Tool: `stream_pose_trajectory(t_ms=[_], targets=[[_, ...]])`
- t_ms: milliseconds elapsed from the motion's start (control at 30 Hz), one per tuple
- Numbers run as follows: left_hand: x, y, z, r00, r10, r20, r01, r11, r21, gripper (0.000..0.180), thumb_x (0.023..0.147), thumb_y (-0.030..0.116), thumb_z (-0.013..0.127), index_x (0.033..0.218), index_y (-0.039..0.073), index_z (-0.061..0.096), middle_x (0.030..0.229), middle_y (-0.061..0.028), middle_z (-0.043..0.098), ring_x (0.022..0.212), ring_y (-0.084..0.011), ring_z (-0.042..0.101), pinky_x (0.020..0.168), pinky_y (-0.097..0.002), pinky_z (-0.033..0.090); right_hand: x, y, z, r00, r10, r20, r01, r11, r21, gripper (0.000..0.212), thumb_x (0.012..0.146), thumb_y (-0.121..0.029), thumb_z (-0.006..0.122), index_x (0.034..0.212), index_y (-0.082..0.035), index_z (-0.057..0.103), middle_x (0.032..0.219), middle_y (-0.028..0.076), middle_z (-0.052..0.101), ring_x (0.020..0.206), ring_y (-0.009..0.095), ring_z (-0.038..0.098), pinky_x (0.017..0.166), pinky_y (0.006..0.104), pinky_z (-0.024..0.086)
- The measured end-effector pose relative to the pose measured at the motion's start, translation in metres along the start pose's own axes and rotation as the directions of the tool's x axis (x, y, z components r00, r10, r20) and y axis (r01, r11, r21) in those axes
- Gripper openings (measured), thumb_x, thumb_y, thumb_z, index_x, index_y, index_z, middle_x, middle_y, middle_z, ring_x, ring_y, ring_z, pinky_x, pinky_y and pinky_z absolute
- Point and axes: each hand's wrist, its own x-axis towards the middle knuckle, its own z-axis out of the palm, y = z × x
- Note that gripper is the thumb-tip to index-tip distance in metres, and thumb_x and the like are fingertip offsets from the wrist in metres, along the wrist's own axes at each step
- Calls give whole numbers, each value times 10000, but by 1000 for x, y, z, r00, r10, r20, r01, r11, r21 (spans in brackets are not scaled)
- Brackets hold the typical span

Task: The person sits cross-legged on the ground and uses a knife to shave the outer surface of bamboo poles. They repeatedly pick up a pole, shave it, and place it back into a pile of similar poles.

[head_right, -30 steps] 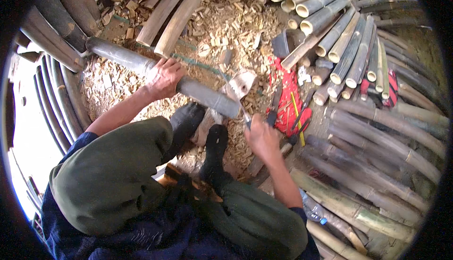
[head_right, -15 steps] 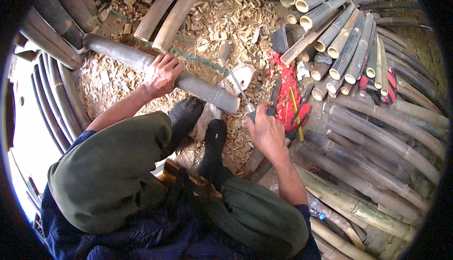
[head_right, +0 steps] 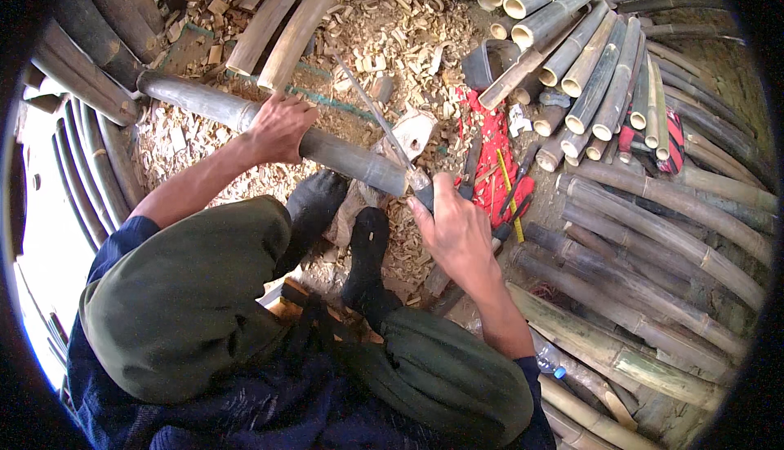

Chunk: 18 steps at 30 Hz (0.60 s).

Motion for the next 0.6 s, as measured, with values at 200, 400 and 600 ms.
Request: stream_pose_trajectory(t_ms=[200, 400, 600], targets=[[8, 8, -7, 1000, 14, 10, -13, 997, -75, 415, 668, 248, 857, 1011, 66, 712, 1080, -94, 715, 1117, -291, 687, 1069, -474, 489, -19, 60, 65, 991, 130, -18, -130, 990, -45, 371, 1013, -329, 694, 1056, -11, 508, 747, 282, 682, 699, 499, 707, 598, 585, 545], [-5, 8, 11, 982, 11, -190, -26, 997, -77, 293, 715, 126, 740, 999, 69, 691, 1103, -118, 714, 1137, -301, 679, 1033, -483, 465, -7, 10, 11, 999, 40, 21, -37, 993, -114, 358, 990, -289, 712, 1089, -4, 519, 756, 269, 696, 714, 500, 713, 619, 575, 565], [-1, 11, 20, 943, 49, -330, -81, 993, -83, 290, 657, 71, 738, 936, 59, 661, 1019, -114, 703, 1057, -300, 687, 942, -475, 484, -26, 44, 53, 993, 81, -84, -82, 997, -3, 383, 991, -278, 709, 1127, 36, 537, 728, 263, 687, 724, 483, 721, 634, 567, 570]])
